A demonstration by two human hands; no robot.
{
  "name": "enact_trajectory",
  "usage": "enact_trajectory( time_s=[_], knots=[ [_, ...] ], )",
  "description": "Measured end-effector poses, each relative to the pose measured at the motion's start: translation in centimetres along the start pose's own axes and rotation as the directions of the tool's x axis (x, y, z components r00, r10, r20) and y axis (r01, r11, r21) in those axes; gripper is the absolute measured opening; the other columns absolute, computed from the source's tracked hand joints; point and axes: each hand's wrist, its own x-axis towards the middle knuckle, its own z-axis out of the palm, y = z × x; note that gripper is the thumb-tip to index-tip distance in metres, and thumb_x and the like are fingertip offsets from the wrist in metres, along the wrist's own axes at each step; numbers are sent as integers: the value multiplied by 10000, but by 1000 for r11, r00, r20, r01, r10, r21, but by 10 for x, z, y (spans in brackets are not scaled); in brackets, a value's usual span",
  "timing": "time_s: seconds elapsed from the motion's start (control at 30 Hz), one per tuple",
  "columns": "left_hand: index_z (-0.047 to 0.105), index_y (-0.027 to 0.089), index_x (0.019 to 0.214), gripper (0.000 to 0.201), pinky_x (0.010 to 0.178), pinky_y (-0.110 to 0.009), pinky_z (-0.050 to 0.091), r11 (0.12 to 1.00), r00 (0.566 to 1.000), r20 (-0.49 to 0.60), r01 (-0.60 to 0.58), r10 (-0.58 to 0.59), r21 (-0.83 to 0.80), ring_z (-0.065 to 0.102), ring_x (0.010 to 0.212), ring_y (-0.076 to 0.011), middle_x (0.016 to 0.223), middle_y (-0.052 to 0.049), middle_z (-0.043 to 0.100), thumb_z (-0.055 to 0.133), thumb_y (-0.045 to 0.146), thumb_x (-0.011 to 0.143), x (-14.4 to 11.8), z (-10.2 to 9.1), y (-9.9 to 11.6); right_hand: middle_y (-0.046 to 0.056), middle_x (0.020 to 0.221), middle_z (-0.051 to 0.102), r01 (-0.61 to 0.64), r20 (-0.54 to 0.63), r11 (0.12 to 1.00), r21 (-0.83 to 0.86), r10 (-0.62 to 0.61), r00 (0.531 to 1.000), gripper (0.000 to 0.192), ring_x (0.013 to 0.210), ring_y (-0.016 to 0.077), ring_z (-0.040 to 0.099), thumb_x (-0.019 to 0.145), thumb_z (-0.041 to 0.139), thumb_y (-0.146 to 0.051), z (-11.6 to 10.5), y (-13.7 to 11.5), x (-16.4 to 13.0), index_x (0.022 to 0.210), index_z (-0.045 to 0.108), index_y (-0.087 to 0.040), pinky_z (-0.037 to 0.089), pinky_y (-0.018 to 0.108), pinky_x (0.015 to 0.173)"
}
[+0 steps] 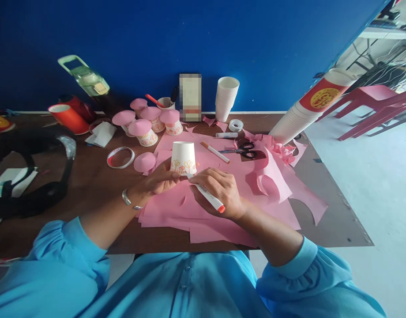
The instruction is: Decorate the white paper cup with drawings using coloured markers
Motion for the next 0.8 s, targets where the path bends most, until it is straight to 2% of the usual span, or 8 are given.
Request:
enact_trajectory(
  time_s=[0.2,0.37,0.47,0.7,0.8],
  knots=[
    [781,168,1111,370,995,-419,594,999,1000,-4,-3,3,35,758,1132,-298,1156,-116,806,901,308,790,-1,0,3,23,828,739,-7,-14,1000,7,7,1000,176,692,153,722,969,620,-105,-1,-2,2,1106,628,-216,604,266,629],
    [765,173,1146,390,1068,-498,577,999,1000,7,5,-6,35,752,1166,-322,1122,-112,809,891,308,802,-2,4,7,30,849,743,-9,-28,1000,-29,8,1000,194,715,153,725,968,619,-90,-1,-1,0,1117,629,-214,620,271,650],
    [743,190,1177,414,1084,-524,574,1000,1000,11,5,-5,28,747,1183,-327,1169,-113,799,887,298,804,-2,4,6,28,861,744,-3,-24,999,-39,3,1000,209,725,155,728,969,622,-88,0,0,-1,1134,629,-216,620,274,655],
    [753,245,1185,444,1028,-454,614,999,1000,-9,-4,4,48,741,1209,-326,1173,-78,805,897,357,780,-2,2,5,13,830,725,-21,0,999,-33,21,1000,199,692,146,709,963,609,-85,0,-2,-1,1108,623,-221,604,267,637],
    [744,263,1224,478,1052,-470,600,999,1000,-6,-5,5,53,730,1243,-337,1183,-82,807,887,377,782,-2,2,5,19,835,728,-6,-4,1000,-23,6,1000,201,691,147,711,956,615,-90,-1,-2,0,1115,621,-214,608,264,636]
  ],
)
